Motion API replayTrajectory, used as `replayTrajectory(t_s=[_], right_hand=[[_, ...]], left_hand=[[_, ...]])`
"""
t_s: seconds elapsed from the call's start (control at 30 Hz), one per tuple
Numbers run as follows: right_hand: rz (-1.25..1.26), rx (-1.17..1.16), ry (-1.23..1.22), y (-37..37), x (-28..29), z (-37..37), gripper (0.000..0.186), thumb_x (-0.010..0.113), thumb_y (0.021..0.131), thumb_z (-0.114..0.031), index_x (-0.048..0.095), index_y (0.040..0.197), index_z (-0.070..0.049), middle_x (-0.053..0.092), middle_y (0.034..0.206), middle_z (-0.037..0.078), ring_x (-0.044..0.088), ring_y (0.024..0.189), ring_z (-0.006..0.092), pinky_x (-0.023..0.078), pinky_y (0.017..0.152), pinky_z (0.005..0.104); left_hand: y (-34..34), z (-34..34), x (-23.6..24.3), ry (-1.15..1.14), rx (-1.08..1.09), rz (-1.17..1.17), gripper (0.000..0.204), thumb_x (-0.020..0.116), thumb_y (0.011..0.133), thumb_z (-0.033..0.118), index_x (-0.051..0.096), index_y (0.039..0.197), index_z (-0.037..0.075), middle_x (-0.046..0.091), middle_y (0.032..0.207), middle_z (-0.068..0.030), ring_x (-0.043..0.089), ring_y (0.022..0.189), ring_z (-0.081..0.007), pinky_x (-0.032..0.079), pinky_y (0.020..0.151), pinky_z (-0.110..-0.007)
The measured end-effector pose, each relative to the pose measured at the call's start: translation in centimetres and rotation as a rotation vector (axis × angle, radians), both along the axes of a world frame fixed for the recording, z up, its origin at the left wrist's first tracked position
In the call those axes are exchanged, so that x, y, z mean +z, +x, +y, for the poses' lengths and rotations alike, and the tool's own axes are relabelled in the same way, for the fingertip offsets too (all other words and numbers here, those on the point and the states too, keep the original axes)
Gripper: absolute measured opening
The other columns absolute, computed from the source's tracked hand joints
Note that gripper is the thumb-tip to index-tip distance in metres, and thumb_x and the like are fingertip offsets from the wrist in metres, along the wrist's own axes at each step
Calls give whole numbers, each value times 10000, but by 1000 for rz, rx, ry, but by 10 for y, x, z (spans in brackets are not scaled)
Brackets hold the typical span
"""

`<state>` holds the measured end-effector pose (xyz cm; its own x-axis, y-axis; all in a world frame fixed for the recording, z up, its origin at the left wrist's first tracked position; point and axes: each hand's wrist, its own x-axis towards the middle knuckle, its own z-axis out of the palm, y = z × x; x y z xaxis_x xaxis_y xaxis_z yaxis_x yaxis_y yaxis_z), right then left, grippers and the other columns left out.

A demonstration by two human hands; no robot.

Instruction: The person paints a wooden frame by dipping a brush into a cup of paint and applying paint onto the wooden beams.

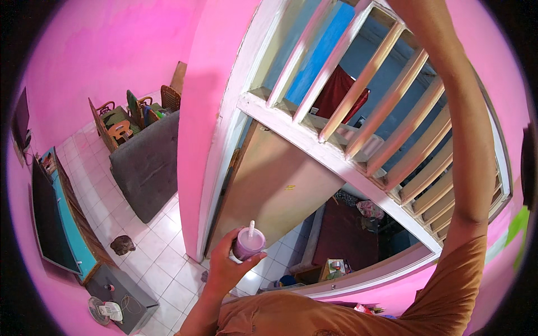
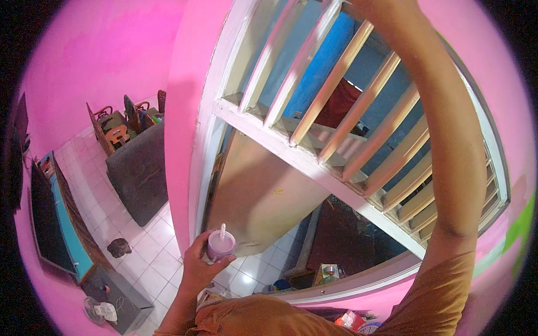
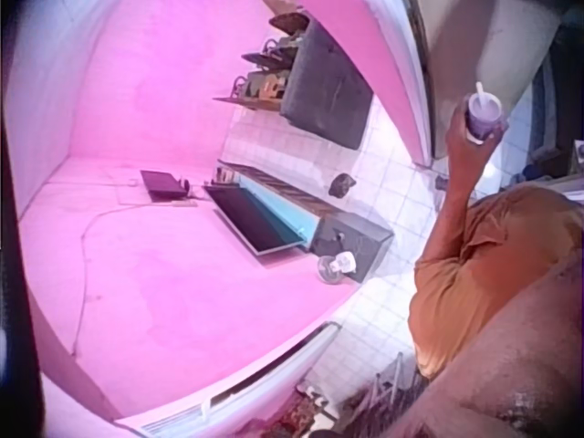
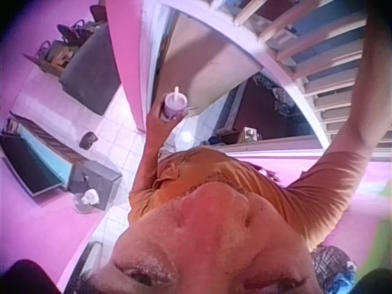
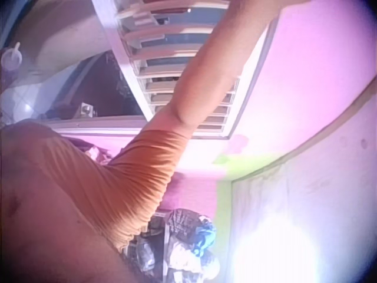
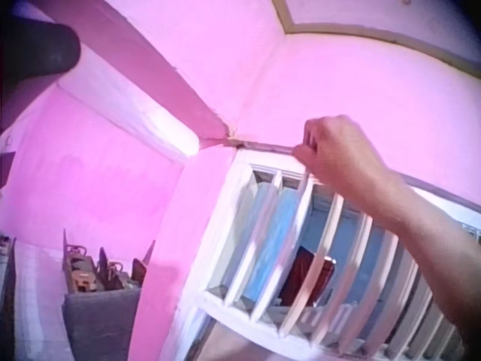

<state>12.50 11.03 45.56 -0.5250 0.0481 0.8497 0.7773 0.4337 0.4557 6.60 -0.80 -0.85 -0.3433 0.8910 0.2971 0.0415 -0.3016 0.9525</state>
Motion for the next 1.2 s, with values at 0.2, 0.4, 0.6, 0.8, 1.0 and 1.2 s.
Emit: replayTrajectory(t_s=[0.2,0.4,0.6,0.8,1.0,1.2], right_hand=[[-41,-70,-40,0,-10,6,207,634,884,-127,715,847,60,696,728,212,683,671,305,553,632,414],[19,-47,-59,-1,-6,-2,189,624,906,-122,717,857,36,689,717,184,661,646,264,540,598,377],[-51,-77,-27,7,-32,2,196,629,909,-131,714,853,36,691,710,177,659,639,265,540,589,382],[37,-21,-170,15,-34,-8,186,645,902,-136,725,878,29,705,738,180,676,663,282,566,627,383],[-160,231,-368,60,-96,34,198,666,933,-206,674,1005,-21,705,786,146,681,696,254,527,635,353],[-22,407,-653,71,-163,27,199,663,925,-200,640,958,-5,692,796,200,693,733,380,545,671,413]], left_hand=[[2,2,0,14,29,-19,674,932,733,206,581,1259,-29,684,1131,-145,669,1045,-211,539,912,-338],[3,4,2,17,10,-11,681,924,727,174,573,1275,-27,683,1150,-147,664,1072,-208,528,946,-340],[3,5,3,6,1,17,682,926,723,182,578,1271,-26,682,1144,-145,666,1068,-210,529,947,-343],[8,9,-3,47,26,33,679,933,730,213,585,1262,-26,678,1137,-144,668,1056,-210,542,913,-342],[8,10,-4,63,11,8,674,930,735,190,578,1267,-27,676,1154,-155,670,1064,-219,543,922,-349],[7,7,-6,54,3,18,670,926,738,186,578,1272,-18,672,1166,-151,667,1069,-218,538,931,-349]])
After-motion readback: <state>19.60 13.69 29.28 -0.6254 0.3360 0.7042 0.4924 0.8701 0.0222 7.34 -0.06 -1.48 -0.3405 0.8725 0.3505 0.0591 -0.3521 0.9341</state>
